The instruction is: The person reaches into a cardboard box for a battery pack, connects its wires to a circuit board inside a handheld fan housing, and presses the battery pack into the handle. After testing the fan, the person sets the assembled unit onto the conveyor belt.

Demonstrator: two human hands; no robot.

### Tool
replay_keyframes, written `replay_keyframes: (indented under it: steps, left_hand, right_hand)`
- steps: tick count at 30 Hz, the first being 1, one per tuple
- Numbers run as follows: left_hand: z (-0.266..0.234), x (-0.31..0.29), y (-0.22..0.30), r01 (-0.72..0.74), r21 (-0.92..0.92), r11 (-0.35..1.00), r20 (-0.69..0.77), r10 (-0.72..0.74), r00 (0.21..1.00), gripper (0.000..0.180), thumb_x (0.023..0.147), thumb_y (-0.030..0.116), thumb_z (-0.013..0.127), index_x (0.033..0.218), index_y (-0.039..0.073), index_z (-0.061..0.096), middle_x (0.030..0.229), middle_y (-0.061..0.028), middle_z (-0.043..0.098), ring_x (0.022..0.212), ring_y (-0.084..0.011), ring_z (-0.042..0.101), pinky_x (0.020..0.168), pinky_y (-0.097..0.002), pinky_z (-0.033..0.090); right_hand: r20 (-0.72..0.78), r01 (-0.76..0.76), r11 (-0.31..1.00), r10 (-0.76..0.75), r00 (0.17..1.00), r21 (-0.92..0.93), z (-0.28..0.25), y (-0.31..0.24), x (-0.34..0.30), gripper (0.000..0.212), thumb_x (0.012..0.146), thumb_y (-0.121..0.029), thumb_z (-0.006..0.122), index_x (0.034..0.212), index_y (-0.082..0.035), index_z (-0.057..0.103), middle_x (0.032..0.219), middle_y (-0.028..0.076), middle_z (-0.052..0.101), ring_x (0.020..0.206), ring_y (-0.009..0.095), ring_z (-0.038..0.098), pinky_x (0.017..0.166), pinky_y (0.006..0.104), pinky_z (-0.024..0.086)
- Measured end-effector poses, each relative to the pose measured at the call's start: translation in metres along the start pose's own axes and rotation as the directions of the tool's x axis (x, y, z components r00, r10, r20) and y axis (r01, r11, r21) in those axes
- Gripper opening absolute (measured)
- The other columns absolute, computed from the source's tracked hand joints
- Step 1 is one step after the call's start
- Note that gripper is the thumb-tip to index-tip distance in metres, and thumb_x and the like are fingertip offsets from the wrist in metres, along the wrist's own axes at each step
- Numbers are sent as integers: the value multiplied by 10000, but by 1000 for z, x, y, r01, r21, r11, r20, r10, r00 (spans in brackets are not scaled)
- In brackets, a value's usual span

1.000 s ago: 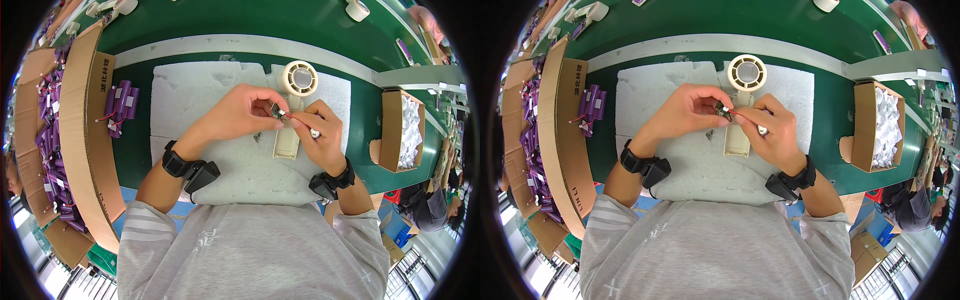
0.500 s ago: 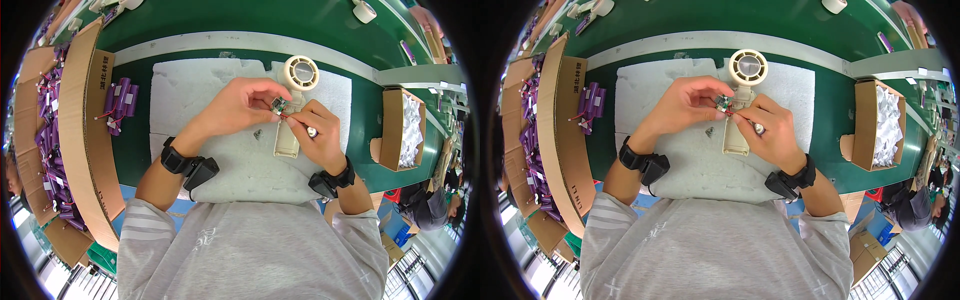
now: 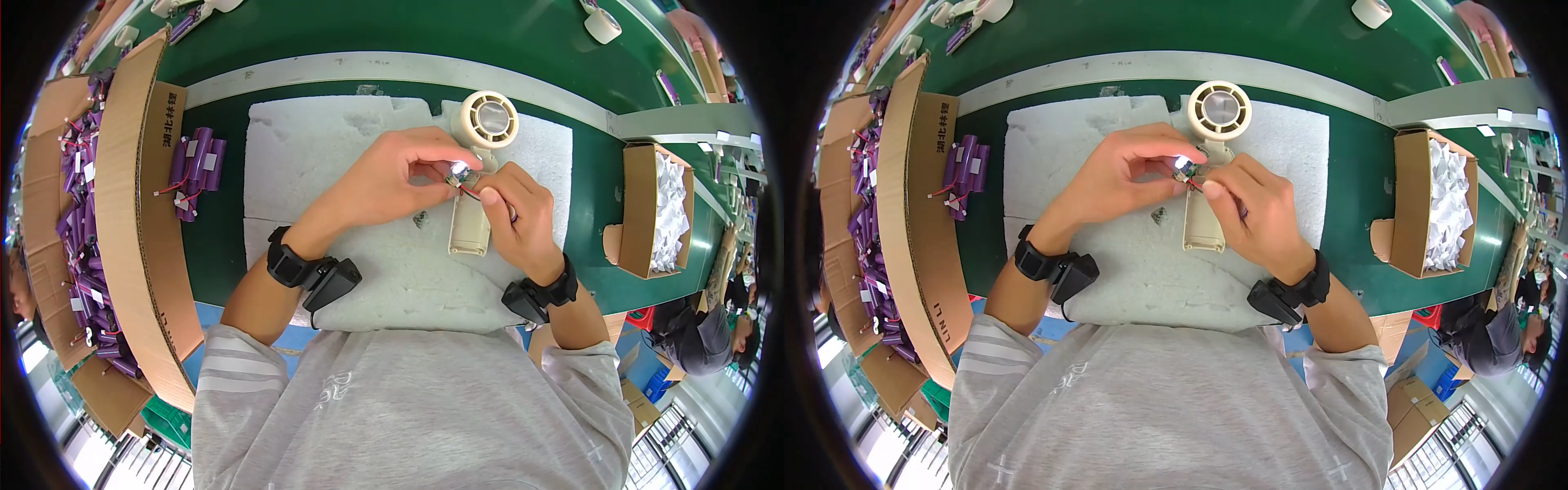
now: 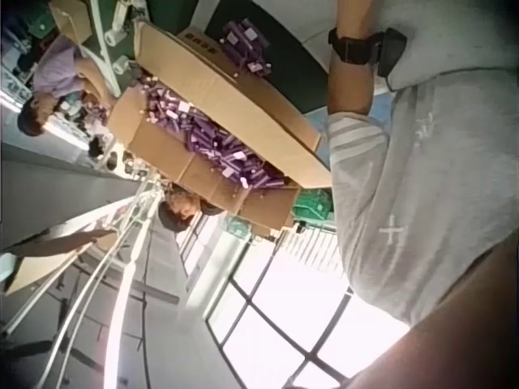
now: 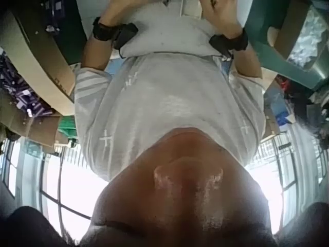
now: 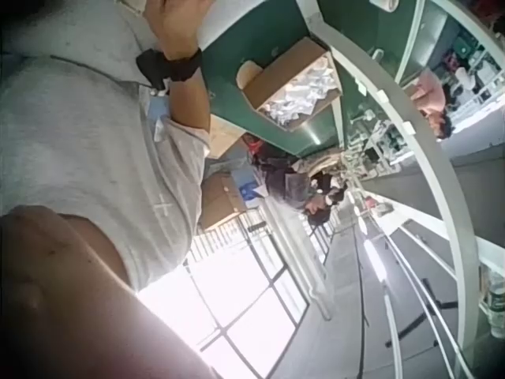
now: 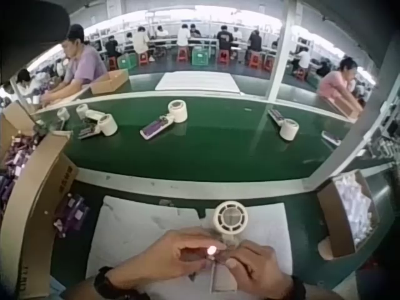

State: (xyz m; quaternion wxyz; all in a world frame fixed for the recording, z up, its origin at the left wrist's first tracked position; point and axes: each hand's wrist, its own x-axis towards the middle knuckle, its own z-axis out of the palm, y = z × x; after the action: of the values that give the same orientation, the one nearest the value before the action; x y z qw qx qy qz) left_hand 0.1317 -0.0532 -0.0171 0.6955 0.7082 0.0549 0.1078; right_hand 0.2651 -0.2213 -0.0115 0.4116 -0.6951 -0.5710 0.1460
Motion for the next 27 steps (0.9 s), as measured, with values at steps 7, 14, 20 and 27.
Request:
replay_keyframes:
  steps: [7, 14, 20, 27]
  left_hand:
    - [9, -2, 1, -98, 186, 978, -69, 113, 991, 379, 744, -70, 657, 1108, 33, 661, 963, -82, 665, 842, -153, 643, 773, -272, 539]
    - [11, -2, -2, -100, 321, 942, -113, 143, 983, 333, 736, -46, 663, 1059, 35, 670, 916, -74, 681, 753, -157, 659, 701, -269, 546]
    - [10, -2, -4, -125, 409, 904, -128, 192, 973, 264, 731, -26, 682, 987, 37, 698, 898, -74, 688, 719, -177, 666, 667, -273, 553]
    - [11, -3, -6, -185, 488, 853, -127, 279, 952, 232, 720, -16, 694, 942, 43, 725, 901, -90, 691, 729, -206, 673, 648, -276, 557]
  right_hand:
    - [-195, -22, 999, 31, 980, 46, 11, -7, 3, 299, 741, 7, 686, 1027, -26, 605, 872, 95, 581, 642, 169, 539, 579, 278, 449]
    - [-192, -18, 998, 5, 981, -62, 12, -6, 3, 366, 692, 26, 715, 1040, -29, 616, 947, 117, 603, 719, 188, 586, 633, 281, 493]
    - [-211, 5, 995, -25, 977, -97, 12, -6, 4, 349, 678, 13, 744, 1012, -25, 651, 969, 123, 616, 757, 208, 611, 655, 286, 510]
    - [-226, -5, 993, -22, 974, -116, 12, -4, 4, 335, 673, -3, 772, 991, -16, 668, 957, 110, 622, 759, 205, 621, 649, 283, 515]
